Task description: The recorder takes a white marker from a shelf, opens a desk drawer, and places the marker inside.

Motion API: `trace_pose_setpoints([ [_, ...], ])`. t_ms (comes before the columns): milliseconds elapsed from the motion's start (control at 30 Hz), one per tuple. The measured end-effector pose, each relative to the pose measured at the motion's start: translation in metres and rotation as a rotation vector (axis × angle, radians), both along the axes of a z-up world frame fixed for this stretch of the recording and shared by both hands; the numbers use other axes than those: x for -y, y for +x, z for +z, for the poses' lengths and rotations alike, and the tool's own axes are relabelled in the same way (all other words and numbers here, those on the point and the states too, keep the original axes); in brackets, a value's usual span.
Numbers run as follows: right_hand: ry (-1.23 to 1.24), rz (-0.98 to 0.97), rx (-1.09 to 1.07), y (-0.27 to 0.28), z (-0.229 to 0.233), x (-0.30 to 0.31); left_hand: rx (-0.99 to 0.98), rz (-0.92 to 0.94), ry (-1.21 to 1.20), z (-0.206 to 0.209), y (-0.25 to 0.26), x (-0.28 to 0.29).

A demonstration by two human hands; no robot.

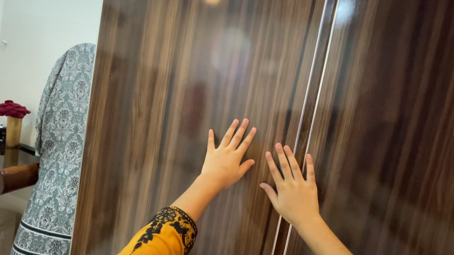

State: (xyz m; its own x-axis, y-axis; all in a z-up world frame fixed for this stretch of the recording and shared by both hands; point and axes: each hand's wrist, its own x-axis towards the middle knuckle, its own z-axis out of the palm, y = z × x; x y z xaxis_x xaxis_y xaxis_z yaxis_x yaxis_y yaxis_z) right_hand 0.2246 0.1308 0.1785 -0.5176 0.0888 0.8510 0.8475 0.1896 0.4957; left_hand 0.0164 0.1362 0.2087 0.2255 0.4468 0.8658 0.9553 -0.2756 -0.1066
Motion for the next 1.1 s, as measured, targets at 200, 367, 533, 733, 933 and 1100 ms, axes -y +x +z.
trace_pose_setpoints([
  [200,-0.012,-0.012,-0.005,0.0,-0.001,-0.006,-0.005,0.011,0.002,-0.001,0.001,-0.003],
  [367,-0.029,-0.007,-0.014,0.001,-0.001,-0.01,0.003,0.017,-0.002,-0.001,0.002,-0.007],
  [533,-0.049,-0.044,-0.022,-0.001,-0.003,-0.013,0.006,-0.006,0.028,-0.002,0.002,-0.01],
  [733,-0.064,0.023,-0.04,-0.001,-0.005,-0.016,0.015,-0.012,-0.012,-0.004,0.002,-0.01],
  [933,-0.073,-0.004,-0.036,0.001,-0.006,-0.02,0.001,-0.004,0.011,-0.006,0.002,-0.014],
  [1100,-0.057,-0.021,-0.042,0.0,-0.007,-0.025,0.005,-0.02,0.091,-0.011,0.001,-0.02],
])
